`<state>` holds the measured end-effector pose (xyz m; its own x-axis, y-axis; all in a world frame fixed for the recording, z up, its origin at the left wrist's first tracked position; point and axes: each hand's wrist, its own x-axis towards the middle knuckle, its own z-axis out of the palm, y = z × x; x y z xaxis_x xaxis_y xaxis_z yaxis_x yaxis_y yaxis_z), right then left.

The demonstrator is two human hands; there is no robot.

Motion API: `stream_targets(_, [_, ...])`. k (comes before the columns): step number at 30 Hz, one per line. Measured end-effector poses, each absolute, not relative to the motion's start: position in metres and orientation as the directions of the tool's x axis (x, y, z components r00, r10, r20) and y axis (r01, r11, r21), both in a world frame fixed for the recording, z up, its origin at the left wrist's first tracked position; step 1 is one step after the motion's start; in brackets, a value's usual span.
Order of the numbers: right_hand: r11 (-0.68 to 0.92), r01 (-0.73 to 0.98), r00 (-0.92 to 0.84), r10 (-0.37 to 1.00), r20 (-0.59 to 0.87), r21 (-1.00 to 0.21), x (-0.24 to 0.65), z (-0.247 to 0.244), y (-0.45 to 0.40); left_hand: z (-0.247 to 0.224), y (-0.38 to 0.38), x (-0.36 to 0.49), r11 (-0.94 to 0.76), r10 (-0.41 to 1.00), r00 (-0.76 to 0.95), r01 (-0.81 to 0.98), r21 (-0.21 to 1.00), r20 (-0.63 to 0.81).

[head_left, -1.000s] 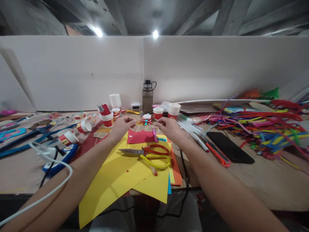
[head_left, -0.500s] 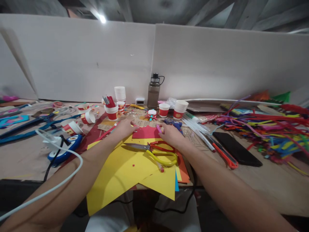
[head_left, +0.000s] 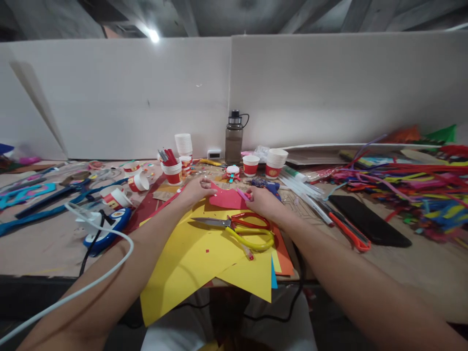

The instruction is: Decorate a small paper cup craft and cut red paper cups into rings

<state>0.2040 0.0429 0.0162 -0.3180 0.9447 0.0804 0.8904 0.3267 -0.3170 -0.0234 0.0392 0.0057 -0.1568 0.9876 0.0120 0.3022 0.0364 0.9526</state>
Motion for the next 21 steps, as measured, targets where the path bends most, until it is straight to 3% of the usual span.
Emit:
stream_targets(3, [0.325,0.886,-0.316,0.945,0.081,-0.331,0.205,0.016,0.043,0.006,0.039,-0.021,0.061,0.984,-0.176,0.143,0.988,-0.036])
stream_targets(7, [0.372,0.835,-0.326,0.928,0.18,-0.405,0.207,0.023,0.043,0.013,0.037,-0.026,0.075,0.996,-0.043,0.005,0.997,-0.074])
stream_targets(11, [0.41,0.788,-0.261,0.898,0.354,-0.459,0.208,0.028,0.043,0.018,0.042,-0.036,-0.081,0.973,-0.221,-0.078,0.994,0.062])
stream_targets(15, [0.412,0.809,-0.287,0.899,0.33,-0.419,0.208,0.022,0.045,0.018,0.048,-0.04,-0.295,0.88,-0.418,-0.11,0.949,0.225])
stream_targets(21, [0.436,0.857,-0.356,0.886,0.297,-0.273,0.208,0.014,0.049,0.022,0.044,-0.038,-0.487,0.832,-0.408,-0.215,0.846,0.375])
